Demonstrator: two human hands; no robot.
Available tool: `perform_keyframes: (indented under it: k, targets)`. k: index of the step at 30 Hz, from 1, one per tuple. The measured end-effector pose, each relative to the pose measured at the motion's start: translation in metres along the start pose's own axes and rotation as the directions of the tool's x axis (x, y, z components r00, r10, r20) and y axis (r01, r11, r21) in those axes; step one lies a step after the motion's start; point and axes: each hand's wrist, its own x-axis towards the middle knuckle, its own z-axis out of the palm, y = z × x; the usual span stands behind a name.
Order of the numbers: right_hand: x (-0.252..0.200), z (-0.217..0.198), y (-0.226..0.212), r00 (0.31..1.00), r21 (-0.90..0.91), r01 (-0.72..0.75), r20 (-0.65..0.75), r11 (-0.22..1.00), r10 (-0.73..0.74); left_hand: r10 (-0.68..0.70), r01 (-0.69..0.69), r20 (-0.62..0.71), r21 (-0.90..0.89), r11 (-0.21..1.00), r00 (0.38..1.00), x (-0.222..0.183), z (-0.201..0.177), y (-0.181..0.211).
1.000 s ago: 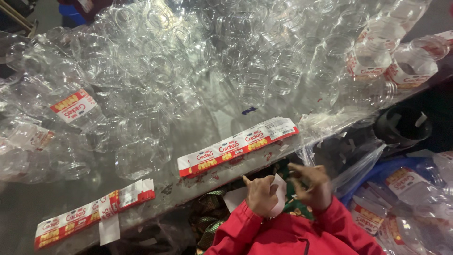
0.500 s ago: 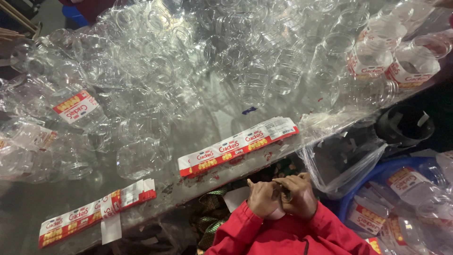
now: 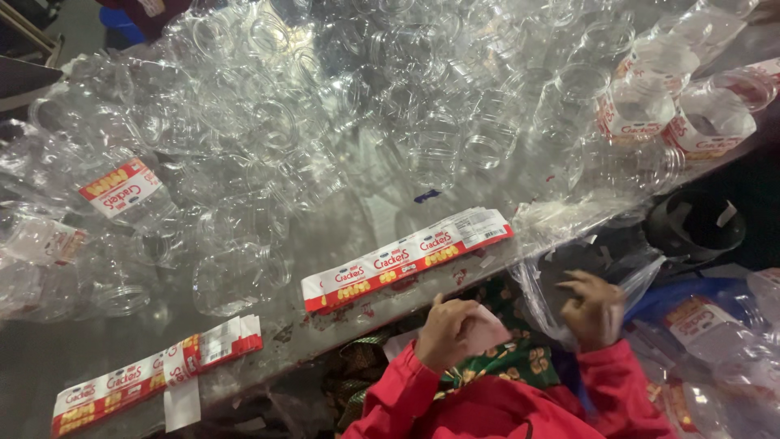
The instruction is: The person wraps adhesive label strips around clear plastic containers one by one on a workspace covered in containers.
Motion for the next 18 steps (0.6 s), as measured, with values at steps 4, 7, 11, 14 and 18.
perform_keyframes:
  k: [4, 7, 11, 14, 18]
  targets:
    - [-0.010, 0.012, -0.061, 0.956, 0.726, -0.217, 0.294, 0.652, -0.008, -0.012, 0.022, 0.040, -0.255, 0.967, 0.999, 0.019, 0.021, 0.006]
    - [-0.025, 0.041, -0.080, 0.873, 0.858, -0.463, 0.485, 0.221, -0.055, 0.017, 0.120, 0.161, -0.797, 0.592, 0.987, 0.031, 0.039, 0.001]
    - [-0.040, 0.059, -0.050, 0.817, 0.813, -0.571, 0.576, -0.114, 0.019, -0.010, 0.125, 0.152, -0.767, 0.629, 0.988, 0.066, 0.021, -0.015]
    - [-0.037, 0.046, -0.009, 0.897, 0.895, -0.392, 0.423, -0.213, 0.129, 0.114, -0.095, -0.227, 0.093, 0.991, 0.967, 0.124, -0.009, -0.047]
    - [-0.013, 0.023, 0.031, 0.061, 0.695, -0.423, 0.661, -0.581, 0.747, -0.022, 0.163, -0.285, 0.483, 0.860, 0.958, 0.213, -0.030, -0.081]
